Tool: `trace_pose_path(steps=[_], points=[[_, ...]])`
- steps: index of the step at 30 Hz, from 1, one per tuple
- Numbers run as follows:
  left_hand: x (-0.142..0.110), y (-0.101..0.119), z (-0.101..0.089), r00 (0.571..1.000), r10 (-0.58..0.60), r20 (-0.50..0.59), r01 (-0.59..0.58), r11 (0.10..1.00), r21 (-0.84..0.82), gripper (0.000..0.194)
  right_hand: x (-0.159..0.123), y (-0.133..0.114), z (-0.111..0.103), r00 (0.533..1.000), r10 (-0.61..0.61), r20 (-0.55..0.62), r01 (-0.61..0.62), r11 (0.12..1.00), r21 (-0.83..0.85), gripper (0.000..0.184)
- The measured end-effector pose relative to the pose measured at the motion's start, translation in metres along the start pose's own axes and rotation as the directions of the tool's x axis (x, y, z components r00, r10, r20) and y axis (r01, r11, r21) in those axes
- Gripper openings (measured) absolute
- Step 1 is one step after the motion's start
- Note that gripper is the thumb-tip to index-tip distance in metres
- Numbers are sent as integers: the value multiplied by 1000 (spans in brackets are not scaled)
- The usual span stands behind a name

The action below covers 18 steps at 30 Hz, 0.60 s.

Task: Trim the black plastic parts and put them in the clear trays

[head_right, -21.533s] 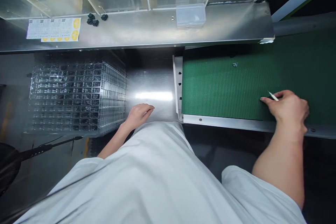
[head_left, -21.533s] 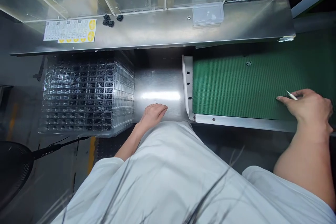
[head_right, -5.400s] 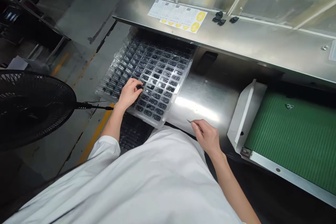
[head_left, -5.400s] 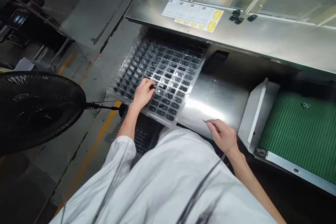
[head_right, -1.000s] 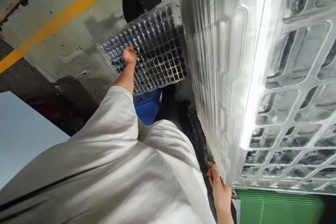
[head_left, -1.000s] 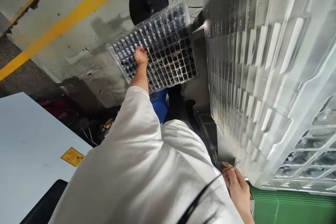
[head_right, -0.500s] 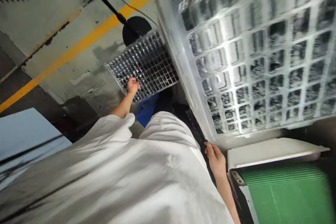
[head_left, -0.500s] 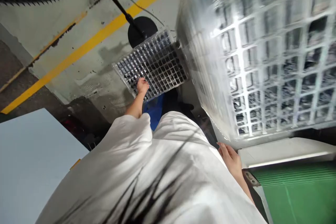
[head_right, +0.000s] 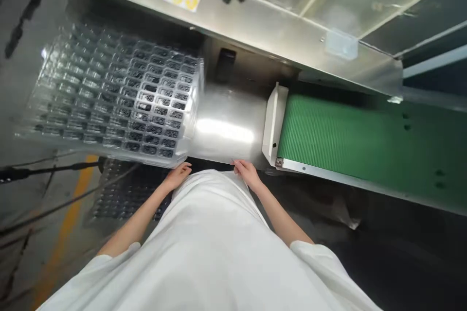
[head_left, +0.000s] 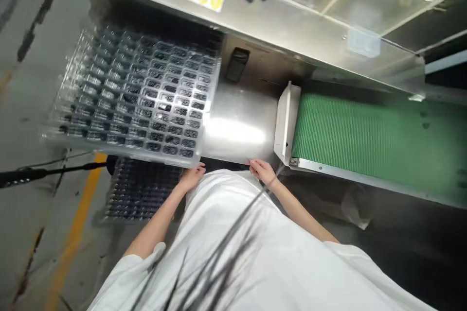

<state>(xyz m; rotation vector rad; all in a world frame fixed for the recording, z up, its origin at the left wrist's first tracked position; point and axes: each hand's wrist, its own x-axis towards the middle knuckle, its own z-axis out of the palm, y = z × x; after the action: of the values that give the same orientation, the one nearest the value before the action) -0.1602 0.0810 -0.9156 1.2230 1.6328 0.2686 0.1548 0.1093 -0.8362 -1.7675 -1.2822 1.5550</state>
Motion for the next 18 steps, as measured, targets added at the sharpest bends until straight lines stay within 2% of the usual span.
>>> trace_pose_path(steps=[2, 4, 6, 8, 9, 11, 12, 13, 15, 18], points=[[-2, 43, 18, 986, 148, 82, -154, 985, 76, 19, -4, 0, -19, 999, -45, -26, 48, 991, 125, 67], [3, 89, 38, 952, 275, 133, -293, 946, 140, 23, -13, -5, -41, 994, -95, -62, 107, 963, 249, 63], [14, 138, 59, 917, 372, 144, -395, 896, 204, 31, -25, -13, -66, 987, -125, -101, 155, 909, 388, 57], [31, 190, 77, 863, 480, 159, -506, 821, 264, 41, -39, -22, -92, 981, -139, -134, 189, 830, 525, 53], [41, 216, 87, 819, 545, 181, -573, 763, 298, 43, -47, -26, -105, 977, -147, -152, 208, 791, 575, 52], [61, 263, 106, 677, 685, 269, -722, 550, 418, 46, -61, -33, -129, 963, -178, -202, 267, 727, 632, 47], [71, 282, 115, 619, 716, 323, -761, 445, 472, 46, -67, -35, -140, 951, -197, -237, 306, 704, 641, 44], [81, 298, 124, 580, 721, 379, -778, 352, 520, 44, -74, -35, -151, 938, -214, -274, 344, 683, 644, 42], [95, 318, 140, 577, 672, 464, -761, 237, 603, 38, -84, -33, -169, 912, -231, -338, 404, 648, 646, 38], [107, 324, 150, 605, 597, 526, -718, 126, 684, 36, -94, -22, -187, 892, -219, -396, 441, 614, 655, 36]])
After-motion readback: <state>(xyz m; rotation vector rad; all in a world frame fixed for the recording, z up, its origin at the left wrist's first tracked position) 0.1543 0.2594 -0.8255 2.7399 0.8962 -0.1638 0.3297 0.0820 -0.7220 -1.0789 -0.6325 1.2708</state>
